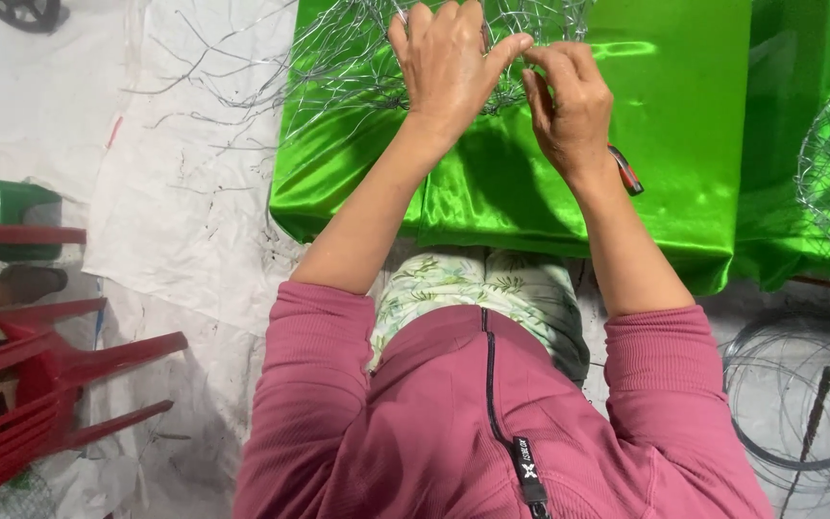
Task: Assembling a spherical wire frame by cutting and twisting metal wires using pliers.
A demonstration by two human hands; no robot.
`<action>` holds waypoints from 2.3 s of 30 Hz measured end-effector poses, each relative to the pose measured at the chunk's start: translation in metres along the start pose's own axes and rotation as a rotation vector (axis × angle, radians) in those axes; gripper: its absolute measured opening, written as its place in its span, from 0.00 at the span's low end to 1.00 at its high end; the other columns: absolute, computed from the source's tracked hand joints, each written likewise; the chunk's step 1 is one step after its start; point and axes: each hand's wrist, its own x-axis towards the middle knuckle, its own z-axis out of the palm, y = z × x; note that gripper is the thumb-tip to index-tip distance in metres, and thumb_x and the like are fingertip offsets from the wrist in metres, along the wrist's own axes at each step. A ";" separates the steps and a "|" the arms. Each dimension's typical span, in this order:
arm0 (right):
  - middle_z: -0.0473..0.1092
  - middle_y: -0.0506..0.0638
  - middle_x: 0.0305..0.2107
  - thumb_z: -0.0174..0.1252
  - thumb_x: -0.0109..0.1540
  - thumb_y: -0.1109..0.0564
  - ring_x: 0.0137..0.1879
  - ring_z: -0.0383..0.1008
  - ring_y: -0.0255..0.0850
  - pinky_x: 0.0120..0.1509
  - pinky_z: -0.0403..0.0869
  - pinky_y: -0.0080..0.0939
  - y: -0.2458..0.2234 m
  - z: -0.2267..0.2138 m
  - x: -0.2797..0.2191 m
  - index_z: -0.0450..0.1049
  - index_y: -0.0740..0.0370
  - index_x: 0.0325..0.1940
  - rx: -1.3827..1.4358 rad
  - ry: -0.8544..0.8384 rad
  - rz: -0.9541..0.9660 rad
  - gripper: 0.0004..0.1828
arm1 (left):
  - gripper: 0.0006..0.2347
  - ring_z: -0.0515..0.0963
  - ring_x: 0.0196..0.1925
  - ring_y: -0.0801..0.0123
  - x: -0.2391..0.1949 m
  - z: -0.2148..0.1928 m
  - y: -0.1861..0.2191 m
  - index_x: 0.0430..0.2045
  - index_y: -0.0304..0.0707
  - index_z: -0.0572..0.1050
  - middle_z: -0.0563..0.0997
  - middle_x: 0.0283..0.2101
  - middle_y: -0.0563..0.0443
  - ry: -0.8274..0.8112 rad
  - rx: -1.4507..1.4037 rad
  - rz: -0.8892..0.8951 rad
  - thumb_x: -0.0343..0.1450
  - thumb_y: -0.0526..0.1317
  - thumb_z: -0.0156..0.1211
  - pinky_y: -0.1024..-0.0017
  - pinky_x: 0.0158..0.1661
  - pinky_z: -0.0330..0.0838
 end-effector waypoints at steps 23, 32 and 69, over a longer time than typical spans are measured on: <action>0.72 0.44 0.20 0.67 0.72 0.60 0.21 0.68 0.32 0.20 0.67 0.33 0.031 0.011 -0.026 0.75 0.58 0.39 -0.172 -0.002 0.218 0.09 | 0.13 0.73 0.47 0.53 -0.033 -0.006 0.001 0.41 0.38 0.76 0.75 0.42 0.46 0.071 -0.181 0.330 0.72 0.48 0.63 0.41 0.60 0.59; 0.71 0.49 0.23 0.56 0.73 0.68 0.24 0.71 0.35 0.21 0.72 0.31 0.047 0.022 -0.042 0.71 0.65 0.39 0.028 0.038 0.308 0.08 | 0.13 0.74 0.64 0.49 -0.084 0.020 -0.030 0.52 0.38 0.79 0.72 0.62 0.35 0.175 -0.072 0.559 0.74 0.36 0.71 0.43 0.67 0.57; 0.66 0.46 0.22 0.58 0.72 0.46 0.22 0.65 0.33 0.18 0.67 0.29 0.109 0.050 -0.050 0.68 0.58 0.38 0.669 0.601 0.586 0.15 | 0.29 0.75 0.60 0.63 -0.078 0.029 -0.025 0.70 0.46 0.52 0.76 0.60 0.46 -0.143 -0.699 -0.128 0.75 0.46 0.60 0.60 0.61 0.74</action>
